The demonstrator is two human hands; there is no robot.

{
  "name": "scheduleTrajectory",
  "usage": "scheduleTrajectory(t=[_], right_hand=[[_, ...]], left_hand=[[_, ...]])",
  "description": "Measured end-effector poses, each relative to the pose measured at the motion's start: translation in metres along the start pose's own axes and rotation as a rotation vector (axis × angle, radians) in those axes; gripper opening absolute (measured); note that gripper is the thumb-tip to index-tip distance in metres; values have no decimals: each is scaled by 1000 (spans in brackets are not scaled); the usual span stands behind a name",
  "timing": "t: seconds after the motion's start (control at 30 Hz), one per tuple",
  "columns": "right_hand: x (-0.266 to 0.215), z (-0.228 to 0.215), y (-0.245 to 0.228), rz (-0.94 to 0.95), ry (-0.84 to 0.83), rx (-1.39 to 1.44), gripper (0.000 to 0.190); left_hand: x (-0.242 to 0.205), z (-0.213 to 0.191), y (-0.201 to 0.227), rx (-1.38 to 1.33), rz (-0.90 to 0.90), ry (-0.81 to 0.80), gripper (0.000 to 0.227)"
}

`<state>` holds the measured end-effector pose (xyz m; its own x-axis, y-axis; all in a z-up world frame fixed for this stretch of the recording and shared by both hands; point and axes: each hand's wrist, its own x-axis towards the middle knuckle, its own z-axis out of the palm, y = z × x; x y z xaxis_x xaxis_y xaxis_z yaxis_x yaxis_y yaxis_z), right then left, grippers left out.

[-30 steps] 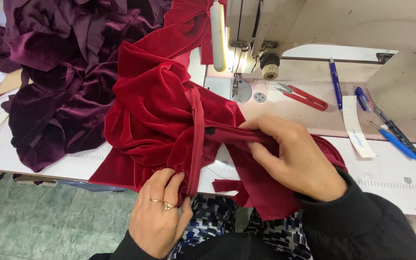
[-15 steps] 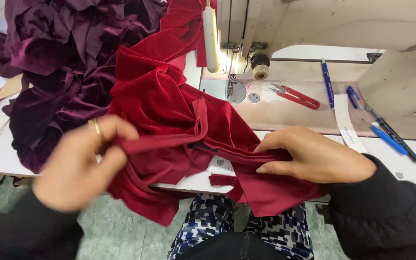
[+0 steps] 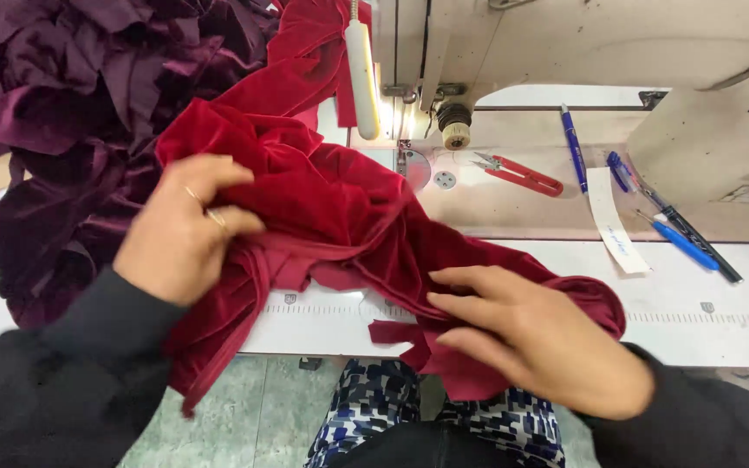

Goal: Adjusting a sewing machine with a screwdriver and then preparing red velvet fabric for sewing by gathering and folding it.

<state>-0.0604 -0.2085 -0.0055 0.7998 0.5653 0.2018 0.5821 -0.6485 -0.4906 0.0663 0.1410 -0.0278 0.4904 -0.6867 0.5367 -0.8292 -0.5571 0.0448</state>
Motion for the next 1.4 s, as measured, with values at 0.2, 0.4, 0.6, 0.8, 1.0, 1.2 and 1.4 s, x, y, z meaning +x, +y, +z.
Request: scheduleTrajectory(t=[0.2, 0.4, 0.6, 0.8, 1.0, 1.2, 1.4], right_hand=[[-3, -28, 24, 281, 73, -8, 24], [6, -26, 15, 577, -229, -169, 59], [10, -17, 23, 625, -463, -192, 27], [7, -1, 39, 244, 469, -842, 24], [13, -12, 8, 62, -111, -454, 41], [23, -26, -15, 146, -63, 207, 35], [59, 16, -14, 565, 32, 512, 30]], left_hand=[[3, -20, 41, 239, -68, -55, 24], [38, -6, 79, -14, -33, 16, 25], [45, 38, 77, -70, -389, -515, 31], [35, 46, 73, -360, -451, -147, 12], [37, 46, 83, -530, -678, 16, 11], [39, 40, 83, -643, -734, -41, 12], [39, 32, 87, -711, -705, -98, 12]])
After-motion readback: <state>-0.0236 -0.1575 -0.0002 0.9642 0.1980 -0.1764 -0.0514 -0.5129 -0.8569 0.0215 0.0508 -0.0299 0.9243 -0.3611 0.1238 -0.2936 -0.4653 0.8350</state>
